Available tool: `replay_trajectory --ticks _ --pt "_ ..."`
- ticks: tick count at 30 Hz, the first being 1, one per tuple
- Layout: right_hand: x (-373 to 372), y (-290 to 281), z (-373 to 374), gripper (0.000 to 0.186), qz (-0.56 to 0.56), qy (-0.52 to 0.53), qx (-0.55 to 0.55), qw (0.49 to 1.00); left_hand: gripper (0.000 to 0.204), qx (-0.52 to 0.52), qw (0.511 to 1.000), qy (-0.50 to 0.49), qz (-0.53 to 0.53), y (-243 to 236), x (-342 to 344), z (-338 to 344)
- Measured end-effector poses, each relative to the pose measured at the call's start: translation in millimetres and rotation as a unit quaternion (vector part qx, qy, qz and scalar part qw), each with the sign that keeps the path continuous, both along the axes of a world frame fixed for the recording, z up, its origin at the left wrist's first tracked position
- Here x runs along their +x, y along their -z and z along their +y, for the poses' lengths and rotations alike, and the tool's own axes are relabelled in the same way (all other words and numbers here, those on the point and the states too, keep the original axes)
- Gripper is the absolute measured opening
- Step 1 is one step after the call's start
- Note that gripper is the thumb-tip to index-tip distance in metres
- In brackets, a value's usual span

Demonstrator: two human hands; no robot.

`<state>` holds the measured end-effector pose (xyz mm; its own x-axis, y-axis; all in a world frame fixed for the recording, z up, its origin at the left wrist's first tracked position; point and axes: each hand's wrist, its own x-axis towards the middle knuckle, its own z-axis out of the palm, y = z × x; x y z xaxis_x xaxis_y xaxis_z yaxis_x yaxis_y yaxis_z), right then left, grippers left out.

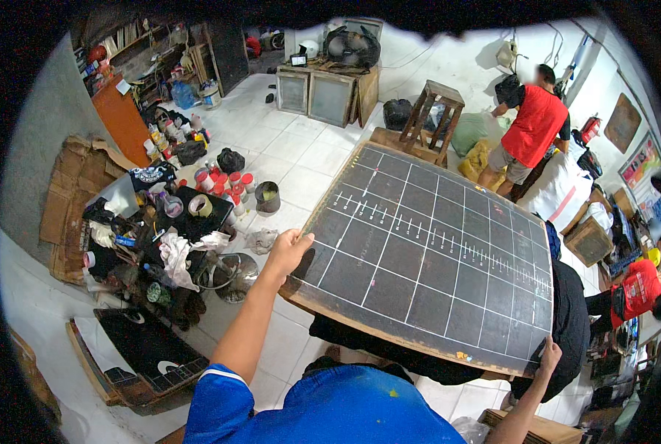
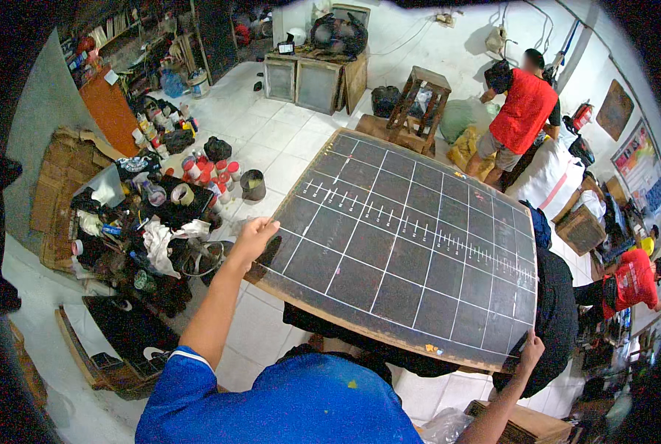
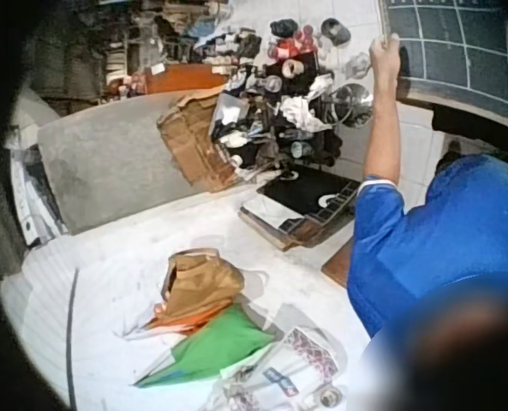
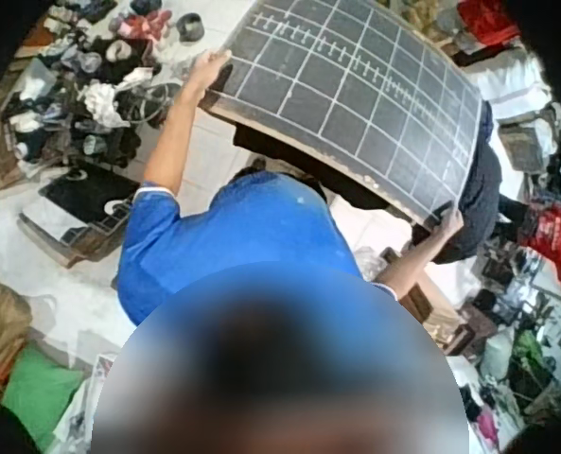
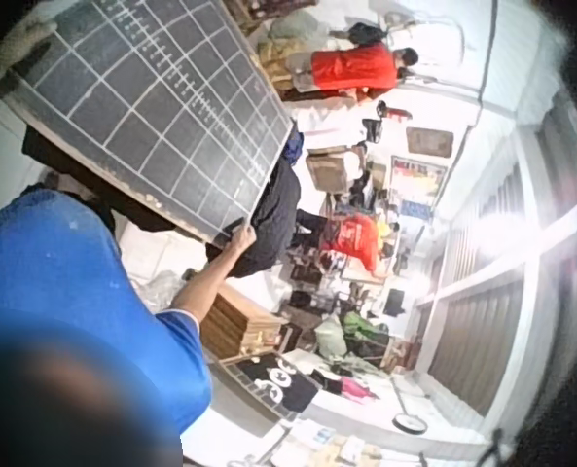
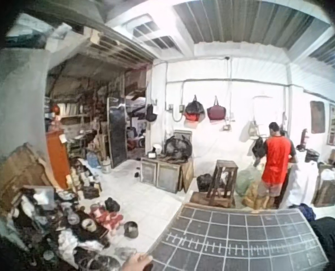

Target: The person lays a large piece of black fabric on a gridded cutting table, smooths it, and folds it. They then use shears to cut the fabric along a straight line. The person repeats the process with another piece of fabric.

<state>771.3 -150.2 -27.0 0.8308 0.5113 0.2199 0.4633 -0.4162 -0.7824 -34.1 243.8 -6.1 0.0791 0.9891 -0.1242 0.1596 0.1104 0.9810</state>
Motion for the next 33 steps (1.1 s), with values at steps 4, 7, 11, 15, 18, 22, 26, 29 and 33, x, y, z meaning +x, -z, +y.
replay_trajectory --ticks 4,7,11,15,18,22,26,29,33 --pt "5.4 8.6 14.4 0.057 0.021 0.024 -0.026 0.999 0.037 0.026 0.999 -0.008 0.021 19.1 5.5 7.2" --pt "9.3 16.1 11.2 0.057 0.01 0.006 -0.032 0.999 0.045 0.046 0.998 -0.014 0.046 27.3 12.8 6.1" --pt "-0.3 21.7 3.7 0.05 0.037 0.005 -0.041 0.998 0.051 0.102 0.971 -0.063 0.206 22.1 19.1 -2.8" --pt "-17.2 10.5 -6.1 0.038 0.122 -0.027 -0.057 0.991 0.051 0.103 0.963 -0.044 0.245 11.7 22.8 -2.2" --pt "-20.5 1.2 -11.0 0.039 0.183 -0.04 -0.086 0.979 0.048 0.116 0.961 -0.022 0.251 10.8 19.4 7.3" --pt "-13.1 -1.1 -8.5 0.038 0.213 -0.082 -0.157 0.961 0.039 0.125 0.954 0.016 0.273 16.5 16.5 18.6" --pt "-16.9 -2.2 -3.8 0.039 0.131 -0.143 -0.171 0.966 0.052 0.037 0.961 0.087 0.259 7.9 3.6 12.3" --pt "-36.7 -17.5 -16.1 0.064 0.064 -0.135 -0.225 0.963 0.068 0.044 0.946 0.171 0.272 -13.4 -17.4 -8.0" --pt "-80.3 -35.8 -42.1 0.132 0.132 -0.253 -0.186 0.94 0.102 0.083 0.927 0.218 0.293 -37.6 -35.6 -56.9"
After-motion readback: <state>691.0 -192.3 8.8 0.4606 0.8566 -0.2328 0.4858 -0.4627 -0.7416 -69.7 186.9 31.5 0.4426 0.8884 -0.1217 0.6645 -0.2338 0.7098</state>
